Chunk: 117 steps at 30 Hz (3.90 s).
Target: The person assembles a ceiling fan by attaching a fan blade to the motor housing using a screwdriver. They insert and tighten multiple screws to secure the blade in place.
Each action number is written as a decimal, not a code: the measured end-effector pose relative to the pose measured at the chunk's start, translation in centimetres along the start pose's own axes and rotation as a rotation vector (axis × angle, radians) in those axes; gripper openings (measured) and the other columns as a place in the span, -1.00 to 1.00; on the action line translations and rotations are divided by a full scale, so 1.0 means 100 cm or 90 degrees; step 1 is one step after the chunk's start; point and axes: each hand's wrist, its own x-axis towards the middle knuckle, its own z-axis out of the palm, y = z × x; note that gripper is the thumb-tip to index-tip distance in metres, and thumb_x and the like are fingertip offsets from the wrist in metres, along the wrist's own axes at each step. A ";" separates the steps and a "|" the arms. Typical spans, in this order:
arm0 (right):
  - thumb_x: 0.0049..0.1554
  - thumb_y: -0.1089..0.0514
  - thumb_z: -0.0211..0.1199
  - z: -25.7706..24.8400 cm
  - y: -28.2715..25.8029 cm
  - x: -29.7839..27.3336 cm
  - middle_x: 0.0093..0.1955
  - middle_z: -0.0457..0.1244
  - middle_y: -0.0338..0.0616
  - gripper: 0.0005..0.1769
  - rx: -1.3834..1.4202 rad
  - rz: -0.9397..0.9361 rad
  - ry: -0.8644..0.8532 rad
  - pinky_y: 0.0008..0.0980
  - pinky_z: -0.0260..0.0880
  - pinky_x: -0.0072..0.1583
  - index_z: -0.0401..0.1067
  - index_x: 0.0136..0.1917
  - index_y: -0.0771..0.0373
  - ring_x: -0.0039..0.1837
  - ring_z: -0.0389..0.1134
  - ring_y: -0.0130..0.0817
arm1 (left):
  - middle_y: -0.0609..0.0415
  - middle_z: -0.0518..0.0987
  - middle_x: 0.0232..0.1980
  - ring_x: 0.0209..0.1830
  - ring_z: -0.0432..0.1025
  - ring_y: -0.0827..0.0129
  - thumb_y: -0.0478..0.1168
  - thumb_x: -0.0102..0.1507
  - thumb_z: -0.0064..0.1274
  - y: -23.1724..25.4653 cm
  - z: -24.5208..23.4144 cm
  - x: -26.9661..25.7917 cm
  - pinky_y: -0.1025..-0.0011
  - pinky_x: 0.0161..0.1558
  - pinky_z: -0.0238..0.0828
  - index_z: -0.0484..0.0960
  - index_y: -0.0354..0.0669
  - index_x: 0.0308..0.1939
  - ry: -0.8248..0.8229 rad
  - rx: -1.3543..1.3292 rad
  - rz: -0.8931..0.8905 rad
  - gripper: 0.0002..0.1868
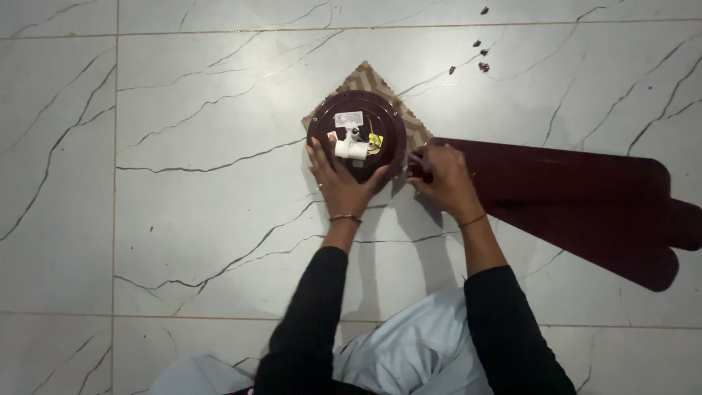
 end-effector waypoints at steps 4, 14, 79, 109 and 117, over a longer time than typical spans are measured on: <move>-0.08 0.03 0.58 0.020 -0.010 0.002 0.13 0.35 -0.05 -0.40 -0.006 0.005 -0.005 0.15 0.11 0.45 0.40 0.14 0.23 0.25 0.35 -0.06 | -0.29 -0.19 0.66 0.68 -0.28 -0.28 0.50 0.04 0.28 0.010 0.007 -0.008 -0.30 0.54 -0.19 -0.20 -0.10 0.63 0.037 -0.003 -0.030 0.40; -0.09 0.04 0.59 0.026 -0.013 0.006 0.01 0.34 -0.11 -0.30 0.008 0.034 -0.005 0.02 0.16 0.35 0.42 0.27 0.20 0.22 0.35 -0.11 | -0.24 -0.29 0.74 0.76 -0.37 -0.22 0.50 0.06 0.26 -0.004 0.001 -0.030 -0.33 0.60 -0.37 -0.27 -0.02 0.69 0.005 -0.077 -0.042 0.43; -0.13 -0.11 0.61 0.045 -0.003 0.012 0.04 0.34 -0.03 -0.26 0.049 0.147 0.074 -0.03 0.28 0.13 0.37 0.15 0.29 0.09 0.39 -0.08 | -0.02 0.64 0.00 0.42 0.40 -0.04 0.05 0.21 0.24 0.023 0.016 0.041 -0.04 0.42 0.30 0.46 -0.08 0.37 0.185 0.000 0.033 -0.31; -0.48 -0.24 0.72 -0.036 0.035 -0.004 0.62 -0.18 0.15 0.25 -0.095 0.311 -0.213 0.37 -0.58 0.54 0.22 0.27 0.46 0.69 -0.50 0.21 | -0.06 0.62 0.06 0.42 0.37 -0.05 0.06 0.21 0.25 0.023 0.015 0.040 -0.04 0.42 0.29 0.48 -0.11 0.33 0.197 0.005 0.043 -0.33; -0.56 -0.40 0.69 -0.009 0.061 -0.007 0.67 -0.24 0.20 0.22 -0.108 0.318 -0.269 0.40 -0.70 0.54 0.31 0.10 0.47 0.70 -0.60 0.21 | -0.08 0.61 0.08 0.43 0.35 -0.04 0.07 0.22 0.25 0.018 0.019 0.040 -0.05 0.43 0.28 0.46 -0.12 0.34 0.204 0.009 0.061 -0.33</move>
